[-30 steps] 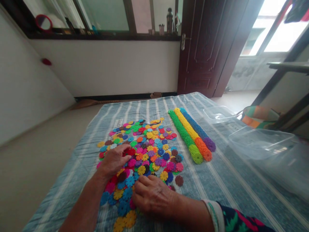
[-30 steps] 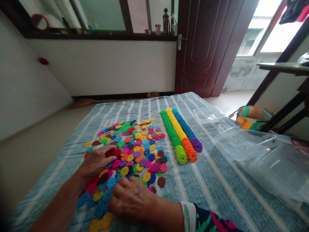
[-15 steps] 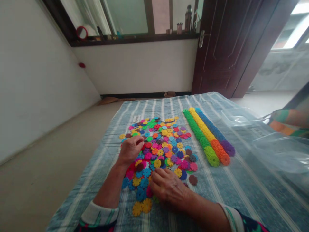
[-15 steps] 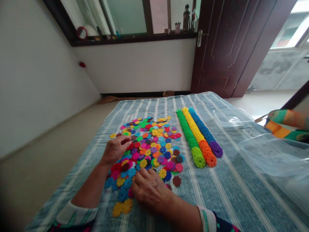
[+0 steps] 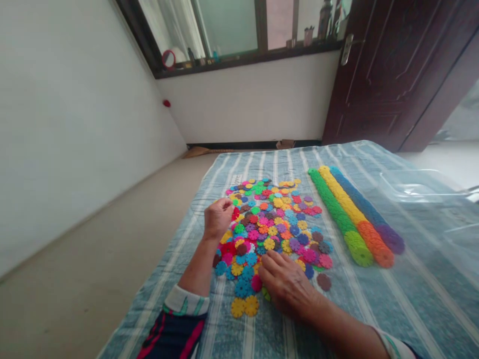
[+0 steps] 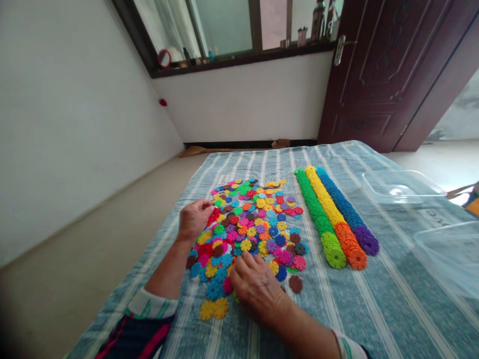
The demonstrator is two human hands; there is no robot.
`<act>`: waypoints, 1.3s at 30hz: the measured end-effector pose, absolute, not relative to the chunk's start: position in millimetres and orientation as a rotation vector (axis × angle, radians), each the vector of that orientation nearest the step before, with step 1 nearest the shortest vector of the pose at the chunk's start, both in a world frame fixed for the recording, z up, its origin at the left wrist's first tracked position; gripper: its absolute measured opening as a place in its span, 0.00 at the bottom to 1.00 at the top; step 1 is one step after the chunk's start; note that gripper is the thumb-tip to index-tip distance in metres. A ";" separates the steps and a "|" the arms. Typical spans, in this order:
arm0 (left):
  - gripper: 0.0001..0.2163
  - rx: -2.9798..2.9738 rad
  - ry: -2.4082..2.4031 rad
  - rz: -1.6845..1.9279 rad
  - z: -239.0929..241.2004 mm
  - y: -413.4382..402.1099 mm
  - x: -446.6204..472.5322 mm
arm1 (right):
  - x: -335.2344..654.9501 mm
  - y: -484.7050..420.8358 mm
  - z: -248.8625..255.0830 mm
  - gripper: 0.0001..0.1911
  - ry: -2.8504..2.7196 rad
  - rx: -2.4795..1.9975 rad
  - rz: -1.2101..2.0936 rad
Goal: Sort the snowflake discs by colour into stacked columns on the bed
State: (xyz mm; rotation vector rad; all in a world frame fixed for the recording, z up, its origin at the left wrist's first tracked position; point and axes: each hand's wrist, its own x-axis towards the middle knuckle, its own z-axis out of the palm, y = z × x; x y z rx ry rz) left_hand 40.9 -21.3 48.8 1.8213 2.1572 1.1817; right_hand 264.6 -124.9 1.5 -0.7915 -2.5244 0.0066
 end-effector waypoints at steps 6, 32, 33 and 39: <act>0.11 1.779 2.121 1.223 46.5 -17.8 32.8 | 266.2 -119.2 -1.7 0.04 -2.499 -0.844 -0.010; 0.09 1.848 1.717 1.107 61.9 -34.0 79.7 | 293.8 -80.0 1.6 0.12 -2.068 -1.119 0.105; 0.09 1.859 1.708 1.095 63.1 -35.9 83.4 | 294.6 -78.6 1.5 0.11 -2.018 -1.094 0.160; 0.12 1.928 1.578 1.074 61.2 -49.0 113.1 | 292.6 -79.7 5.7 0.09 -1.758 -1.040 0.571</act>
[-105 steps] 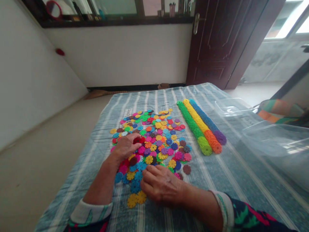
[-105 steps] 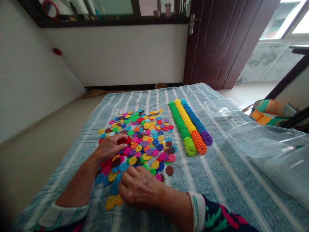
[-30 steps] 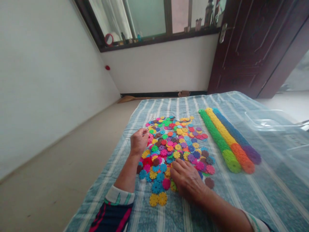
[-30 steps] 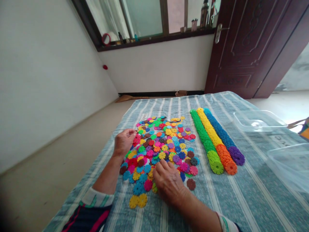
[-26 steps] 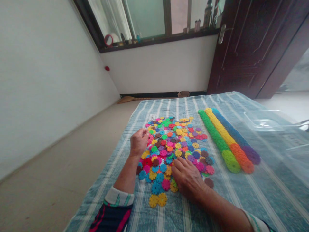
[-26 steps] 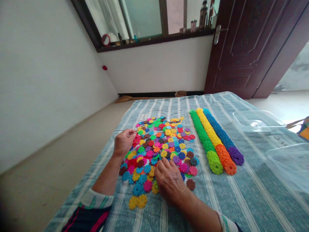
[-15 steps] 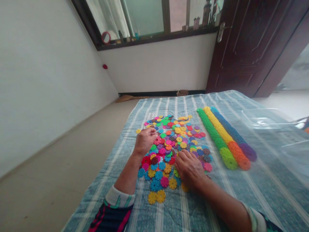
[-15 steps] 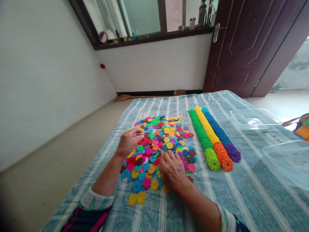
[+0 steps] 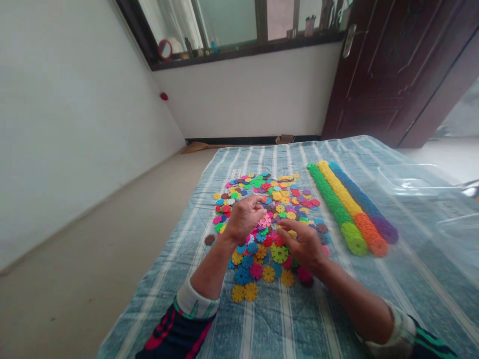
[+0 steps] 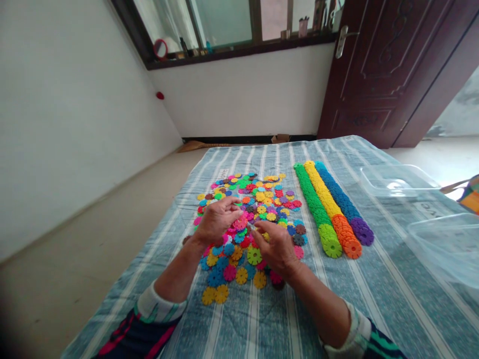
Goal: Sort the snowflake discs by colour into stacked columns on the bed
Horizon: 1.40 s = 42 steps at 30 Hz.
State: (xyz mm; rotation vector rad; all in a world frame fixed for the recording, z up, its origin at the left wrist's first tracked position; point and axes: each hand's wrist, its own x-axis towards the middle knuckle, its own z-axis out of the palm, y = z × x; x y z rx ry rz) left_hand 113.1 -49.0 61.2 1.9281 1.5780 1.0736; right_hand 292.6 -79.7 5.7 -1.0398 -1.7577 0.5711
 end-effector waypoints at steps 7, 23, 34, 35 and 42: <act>0.12 2.074 1.501 1.084 46.4 -64.7 146.5 | 292.4 -81.5 7.3 0.16 -1.603 -1.106 0.973; 0.11 2.298 1.555 0.945 47.8 -54.6 140.7 | 297.3 -65.3 -0.5 0.08 -1.593 -1.162 0.647; 0.13 2.524 1.614 0.510 31.9 -42.0 132.8 | 298.0 -58.9 -1.8 0.06 -1.712 -1.172 0.439; 0.13 2.531 1.615 0.490 30.7 -40.6 131.7 | 298.5 -58.1 -1.1 0.06 -1.707 -1.177 0.435; 0.13 2.547 1.599 0.574 10.5 -27.0 121.6 | 299.5 -67.5 8.2 0.07 -1.805 -1.115 0.348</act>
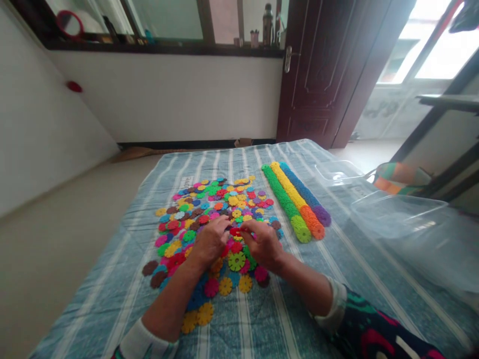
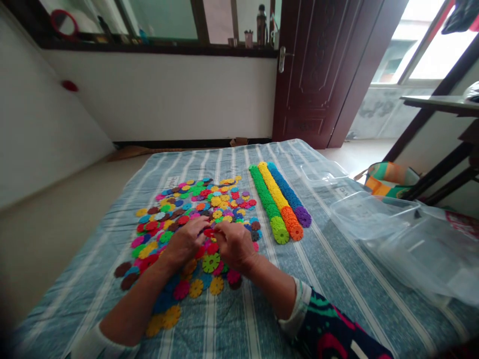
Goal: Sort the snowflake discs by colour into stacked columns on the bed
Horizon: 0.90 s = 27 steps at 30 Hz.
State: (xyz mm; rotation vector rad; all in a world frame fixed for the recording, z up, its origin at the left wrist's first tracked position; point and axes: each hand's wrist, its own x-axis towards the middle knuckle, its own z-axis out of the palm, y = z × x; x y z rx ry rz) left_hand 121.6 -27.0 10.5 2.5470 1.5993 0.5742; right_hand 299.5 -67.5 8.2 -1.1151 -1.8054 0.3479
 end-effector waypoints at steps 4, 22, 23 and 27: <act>0.13 2.574 1.538 0.661 2.8 -20.2 114.2 | 307.3 -83.7 9.4 0.07 -1.917 -1.016 0.259; 0.16 2.693 1.226 0.525 26.4 -52.4 151.8 | 355.9 -86.8 0.8 0.07 -1.472 -1.161 0.746; 0.17 2.702 1.217 0.469 26.0 -53.3 153.4 | 355.4 -87.1 1.4 0.07 -1.488 -1.158 0.725; 0.19 2.702 1.315 0.369 19.1 -47.3 149.3 | 354.4 -88.0 3.0 0.07 -1.536 -1.137 0.686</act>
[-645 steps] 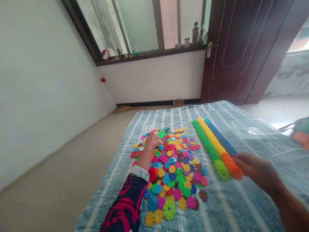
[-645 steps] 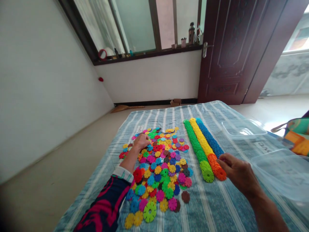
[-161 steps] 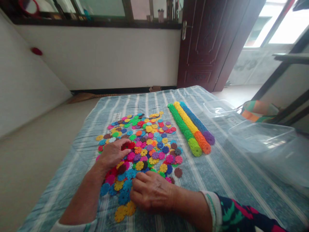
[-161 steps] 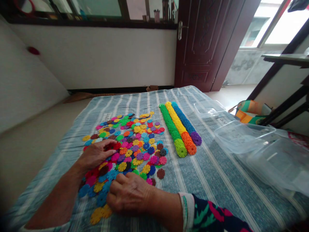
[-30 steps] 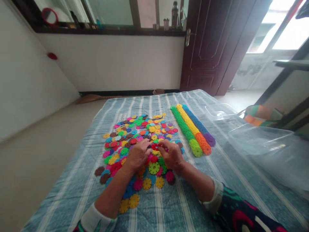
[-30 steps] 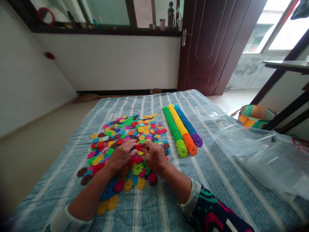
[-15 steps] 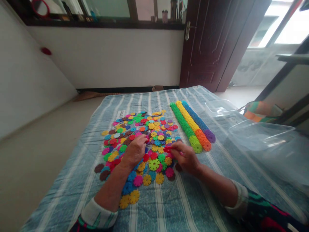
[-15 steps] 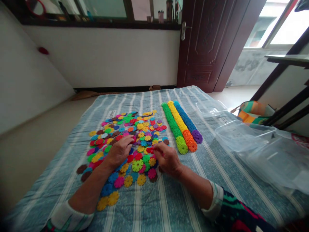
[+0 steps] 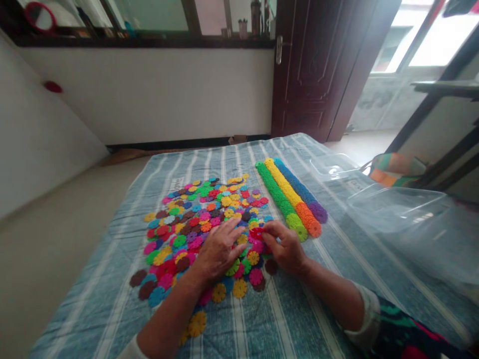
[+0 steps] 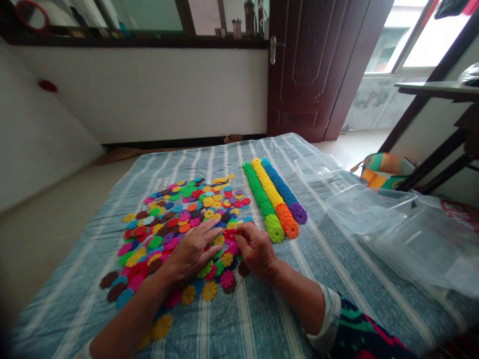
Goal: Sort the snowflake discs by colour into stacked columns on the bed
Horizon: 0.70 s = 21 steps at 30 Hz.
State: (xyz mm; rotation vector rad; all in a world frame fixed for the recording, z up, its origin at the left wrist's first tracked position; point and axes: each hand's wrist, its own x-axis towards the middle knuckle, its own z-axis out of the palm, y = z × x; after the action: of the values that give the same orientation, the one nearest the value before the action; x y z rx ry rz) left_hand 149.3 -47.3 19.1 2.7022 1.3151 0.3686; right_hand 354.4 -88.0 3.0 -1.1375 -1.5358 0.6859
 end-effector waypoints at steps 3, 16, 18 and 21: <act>0.20 2.686 1.444 0.409 13.2 -39.4 139.8 | 355.0 -88.4 3.0 0.06 -1.543 -1.146 0.685; 0.18 2.580 1.798 0.440 16.5 -37.6 122.9 | 355.4 -89.2 -1.0 0.07 -1.565 -1.180 0.690; 0.18 2.570 1.819 0.427 18.7 -37.5 122.7 | 355.8 -89.2 -1.7 0.07 -1.569 -1.186 0.695; 0.17 2.547 1.875 0.410 22.5 -38.3 122.3 | 356.5 -90.5 -2.1 0.07 -1.573 -1.198 0.710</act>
State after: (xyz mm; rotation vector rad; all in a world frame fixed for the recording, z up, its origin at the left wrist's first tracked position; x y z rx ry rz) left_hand 122.3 -38.3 22.5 2.5474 1.8748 0.4098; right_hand 356.5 -90.5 -2.1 -1.1976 -1.5726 0.7102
